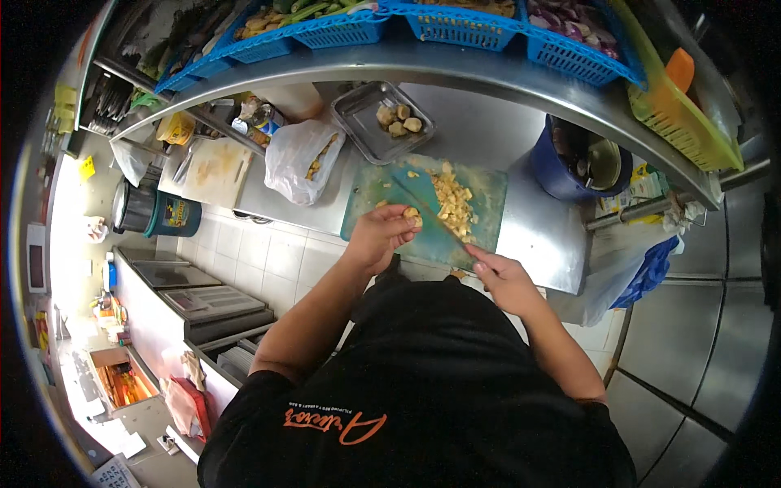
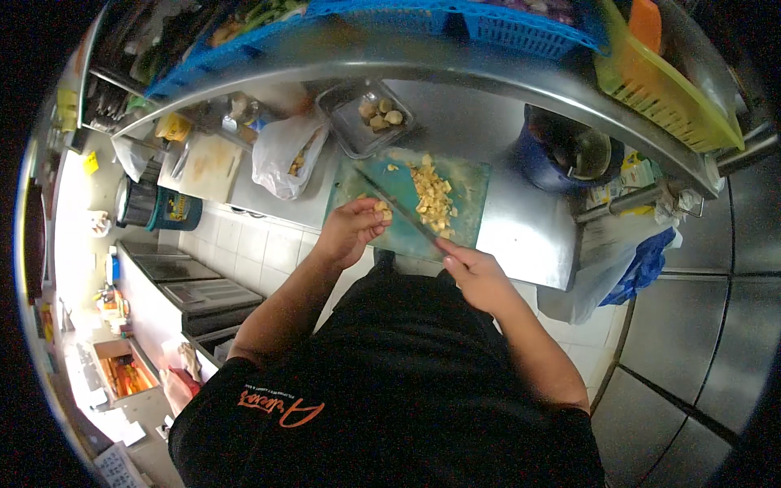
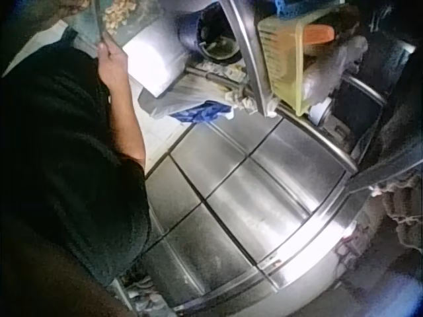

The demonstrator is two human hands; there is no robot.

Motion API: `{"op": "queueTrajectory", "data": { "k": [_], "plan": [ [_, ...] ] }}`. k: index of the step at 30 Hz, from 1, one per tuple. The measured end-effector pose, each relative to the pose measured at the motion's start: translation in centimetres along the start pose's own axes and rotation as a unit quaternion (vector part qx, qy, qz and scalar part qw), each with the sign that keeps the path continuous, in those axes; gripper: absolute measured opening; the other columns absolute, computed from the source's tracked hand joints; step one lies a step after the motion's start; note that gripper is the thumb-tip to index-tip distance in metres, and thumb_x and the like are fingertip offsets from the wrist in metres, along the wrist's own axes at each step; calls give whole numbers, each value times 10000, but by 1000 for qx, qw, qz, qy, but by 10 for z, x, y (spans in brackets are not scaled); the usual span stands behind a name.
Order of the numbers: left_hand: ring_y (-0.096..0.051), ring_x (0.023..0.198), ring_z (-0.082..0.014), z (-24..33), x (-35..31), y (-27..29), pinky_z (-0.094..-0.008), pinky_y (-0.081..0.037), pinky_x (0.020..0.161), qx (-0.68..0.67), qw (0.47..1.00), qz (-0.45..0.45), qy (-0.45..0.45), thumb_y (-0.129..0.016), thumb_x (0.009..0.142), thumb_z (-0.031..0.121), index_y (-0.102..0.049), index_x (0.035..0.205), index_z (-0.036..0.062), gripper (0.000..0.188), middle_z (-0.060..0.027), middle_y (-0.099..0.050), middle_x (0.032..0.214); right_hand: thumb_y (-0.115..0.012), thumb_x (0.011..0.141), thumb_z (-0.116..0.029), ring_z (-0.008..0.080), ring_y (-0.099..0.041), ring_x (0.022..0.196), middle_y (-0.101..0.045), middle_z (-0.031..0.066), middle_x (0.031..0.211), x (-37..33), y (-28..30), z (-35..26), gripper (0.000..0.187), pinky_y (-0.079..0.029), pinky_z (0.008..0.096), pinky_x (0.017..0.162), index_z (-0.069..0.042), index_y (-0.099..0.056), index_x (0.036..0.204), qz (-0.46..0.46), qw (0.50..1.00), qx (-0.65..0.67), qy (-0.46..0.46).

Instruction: The person is cutting ginger with a knife on a green cutting board. They slice the ginger into small pieces and move them aside on the board, occasionally handling a whole piece of ginger from a metal tray.

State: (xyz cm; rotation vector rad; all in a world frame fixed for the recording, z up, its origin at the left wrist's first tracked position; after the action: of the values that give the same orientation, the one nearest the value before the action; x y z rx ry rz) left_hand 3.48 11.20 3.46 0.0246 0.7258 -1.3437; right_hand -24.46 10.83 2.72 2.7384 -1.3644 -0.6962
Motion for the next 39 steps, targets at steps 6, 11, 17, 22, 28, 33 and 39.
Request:
{"op": "queueTrajectory", "data": {
  "k": [6,11,17,22,28,33,39],
  "plan": [
    [-655,924,-192,-8,1,-1,-294,-514,809,-92,995,-21,-16,-694,898,30,-590,1156,-48,289,-101,-673,1049,-588,1025,-216,234,-642,922,-699,145,1051,7,-12,-21,409,-490,314,883,-148,-578,1427,16,984,-110,138],
    [-660,1005,-219,-16,5,20,-319,-537,871,-109,991,-64,31,-645,925,12,-586,1198,-16,282,-128,-689,1086,-583,1020,-254,280,-689,1058,-700,189,1210,3,8,13,388,-499,360,973,-118,-608,1383,27,996,-75,-35],
    [-650,1048,-221,-18,3,4,-327,-531,900,-78,994,-76,14,-638,962,59,-584,1243,7,291,-132,-674,1155,-585,1018,-248,288,-690,1056,-709,174,1183,1,-6,-11,391,-508,359,949,-116,-603,1386,19,991,-64,113],
    [-644,1056,-224,-17,-3,-4,-333,-514,901,-84,994,-65,-1,-633,962,44,-577,1243,16,288,-126,-656,1189,-584,1018,-239,279,-672,966,-709,177,1061,1,-10,-39,393,-505,343,881,-144,-606,1399,9,984,-133,119],
    [-641,1027,-213,-13,-12,10,-330,-510,893,-65,994,-92,-2,-634,959,32,-578,1247,13,293,-125,-659,1180,-584,1019,-249,286,-685,999,-714,178,1100,3,0,-14,381,-507,355,912,-150,-616,1386,17,987,-146,65],
    [-649,1002,-214,-12,-13,15,-326,-521,872,-53,997,-61,-16,-640,950,24,-584,1248,-1,305,-120,-669,1162,-587,1019,-248,265,-697,1047,-724,165,1166,-8,-2,-5,382,-507,361,949,-157,-611,1389,32,997,-60,-21],
    [-629,1000,-205,-19,-11,14,-319,-501,857,-71,994,-77,-11,-634,953,10,-604,1231,-30,283,-116,-646,1154,-601,1000,-245,349,-669,962,-708,180,1069,-5,-20,-52,381,-514,369,899,-118,-632,1358,3,979,-161,128]
  ]
}}
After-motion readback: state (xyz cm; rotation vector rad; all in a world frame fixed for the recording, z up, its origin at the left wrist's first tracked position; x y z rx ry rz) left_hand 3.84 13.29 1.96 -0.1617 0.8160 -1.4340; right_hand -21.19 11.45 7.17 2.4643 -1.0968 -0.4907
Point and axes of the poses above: each hand's wrist, its own x-axis towards the middle knuckle, its own y-axis out of the back of the hand, z = x × y, the point moved 2 cm from there along x, towards the middle knuckle
